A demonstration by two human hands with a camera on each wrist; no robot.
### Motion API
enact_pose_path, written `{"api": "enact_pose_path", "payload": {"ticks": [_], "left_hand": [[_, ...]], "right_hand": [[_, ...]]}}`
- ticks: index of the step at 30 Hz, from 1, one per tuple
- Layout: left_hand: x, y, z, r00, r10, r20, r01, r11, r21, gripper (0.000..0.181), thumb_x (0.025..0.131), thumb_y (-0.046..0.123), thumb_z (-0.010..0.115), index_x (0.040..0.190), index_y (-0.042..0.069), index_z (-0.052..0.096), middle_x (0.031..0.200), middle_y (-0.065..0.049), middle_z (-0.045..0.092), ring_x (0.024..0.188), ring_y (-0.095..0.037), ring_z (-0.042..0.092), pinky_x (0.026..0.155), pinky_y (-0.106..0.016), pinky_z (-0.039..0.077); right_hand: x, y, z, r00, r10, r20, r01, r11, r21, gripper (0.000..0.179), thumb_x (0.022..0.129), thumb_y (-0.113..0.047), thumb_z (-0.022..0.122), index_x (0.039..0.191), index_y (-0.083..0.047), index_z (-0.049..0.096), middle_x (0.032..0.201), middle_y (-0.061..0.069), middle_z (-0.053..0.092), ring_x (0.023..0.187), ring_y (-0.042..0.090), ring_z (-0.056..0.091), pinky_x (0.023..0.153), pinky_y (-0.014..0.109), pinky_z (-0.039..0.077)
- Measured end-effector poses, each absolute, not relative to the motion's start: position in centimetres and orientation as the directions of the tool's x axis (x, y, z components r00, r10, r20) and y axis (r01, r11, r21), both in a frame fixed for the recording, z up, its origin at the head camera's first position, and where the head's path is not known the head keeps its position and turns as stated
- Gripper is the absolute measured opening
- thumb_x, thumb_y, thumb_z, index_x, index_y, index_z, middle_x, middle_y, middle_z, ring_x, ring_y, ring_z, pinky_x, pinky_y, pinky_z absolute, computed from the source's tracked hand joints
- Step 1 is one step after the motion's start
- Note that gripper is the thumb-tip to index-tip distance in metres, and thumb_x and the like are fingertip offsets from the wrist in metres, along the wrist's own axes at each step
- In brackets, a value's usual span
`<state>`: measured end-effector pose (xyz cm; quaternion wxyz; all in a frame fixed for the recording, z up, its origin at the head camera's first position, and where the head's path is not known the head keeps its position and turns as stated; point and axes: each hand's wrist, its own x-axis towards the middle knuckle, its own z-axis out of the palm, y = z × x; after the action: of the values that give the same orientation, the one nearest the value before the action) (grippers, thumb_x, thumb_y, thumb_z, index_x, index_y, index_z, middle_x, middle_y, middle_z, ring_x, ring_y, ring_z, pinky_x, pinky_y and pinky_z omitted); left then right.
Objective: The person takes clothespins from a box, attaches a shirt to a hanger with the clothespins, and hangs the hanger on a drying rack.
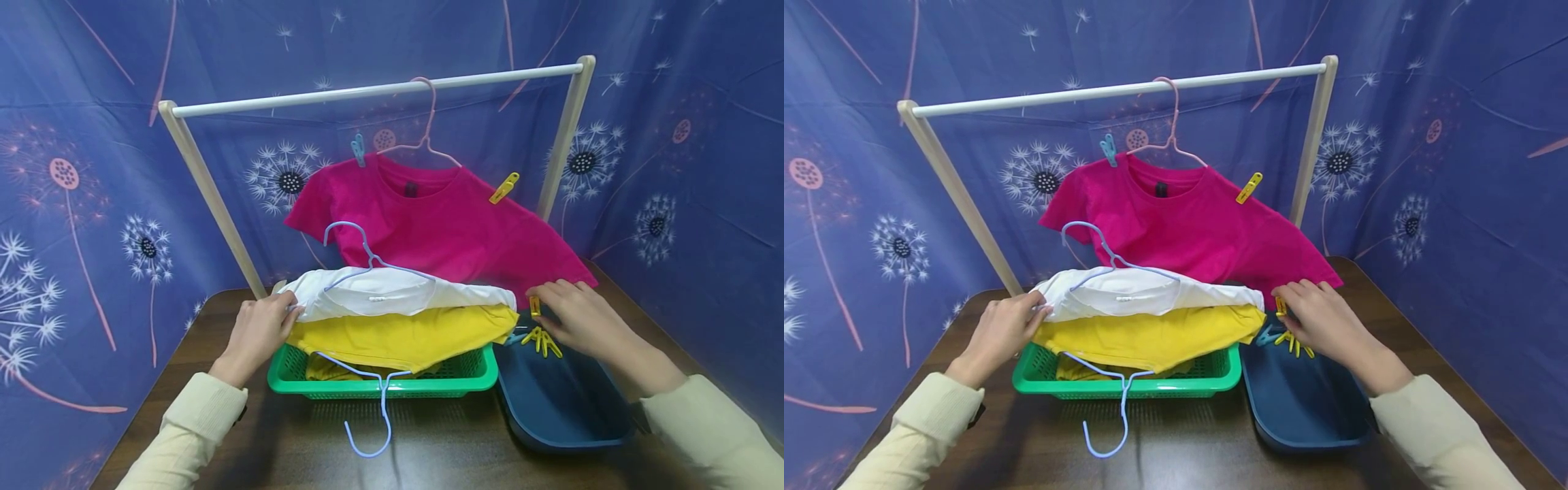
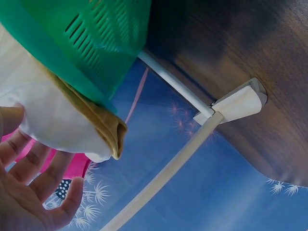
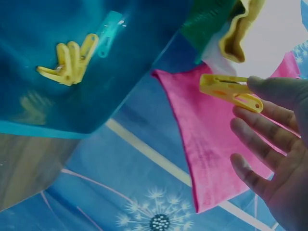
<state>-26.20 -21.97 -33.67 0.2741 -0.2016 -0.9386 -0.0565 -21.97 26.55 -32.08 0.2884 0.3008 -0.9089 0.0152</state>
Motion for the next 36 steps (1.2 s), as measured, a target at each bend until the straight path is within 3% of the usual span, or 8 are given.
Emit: {"api": "enact_pose_path", "payload": {"ticks": [4,17,36], "left_hand": [[-26.2,-21.9,-33.7,-0.765,0.332,0.552,0.397,0.918,-0.002,0.015,0.083,0.025,0.066,0.085,0.01,0.063,0.064,-0.001,0.061,0.048,-0.014,0.05,0.057,-0.041,0.041],[-26.3,-21.8,-33.8,-0.756,0.289,0.587,0.381,0.924,0.035,0.017,0.082,0.027,0.067,0.087,0.011,0.068,0.07,-0.004,0.066,0.06,-0.021,0.06,0.068,-0.046,0.041],[-26.3,-21.7,-34.0,-0.766,0.262,0.587,0.351,0.936,0.04,0.021,0.082,0.029,0.066,0.089,0.01,0.069,0.074,-0.007,0.068,0.065,-0.026,0.062,0.069,-0.047,0.04]], "right_hand": [[-22.3,26.1,-31.3,-0.608,-0.528,0.592,-0.555,0.817,0.158,0.043,0.06,-0.011,0.081,0.099,-0.005,0.063,0.081,0.006,0.063,0.073,0.021,0.056,0.059,0.036,0.044],[-23.4,24.5,-29.9,-0.584,-0.47,0.662,-0.554,0.826,0.098,0.042,0.062,-0.013,0.08,0.098,-0.003,0.06,0.088,0.011,0.064,0.081,0.025,0.055,0.068,0.041,0.042],[-24.5,21.6,-29.2,-0.533,-0.415,0.737,-0.66,0.75,-0.055,0.039,0.062,0.006,0.076,0.097,-0.003,0.062,0.089,0.009,0.065,0.084,0.024,0.055,0.072,0.04,0.038]]}}
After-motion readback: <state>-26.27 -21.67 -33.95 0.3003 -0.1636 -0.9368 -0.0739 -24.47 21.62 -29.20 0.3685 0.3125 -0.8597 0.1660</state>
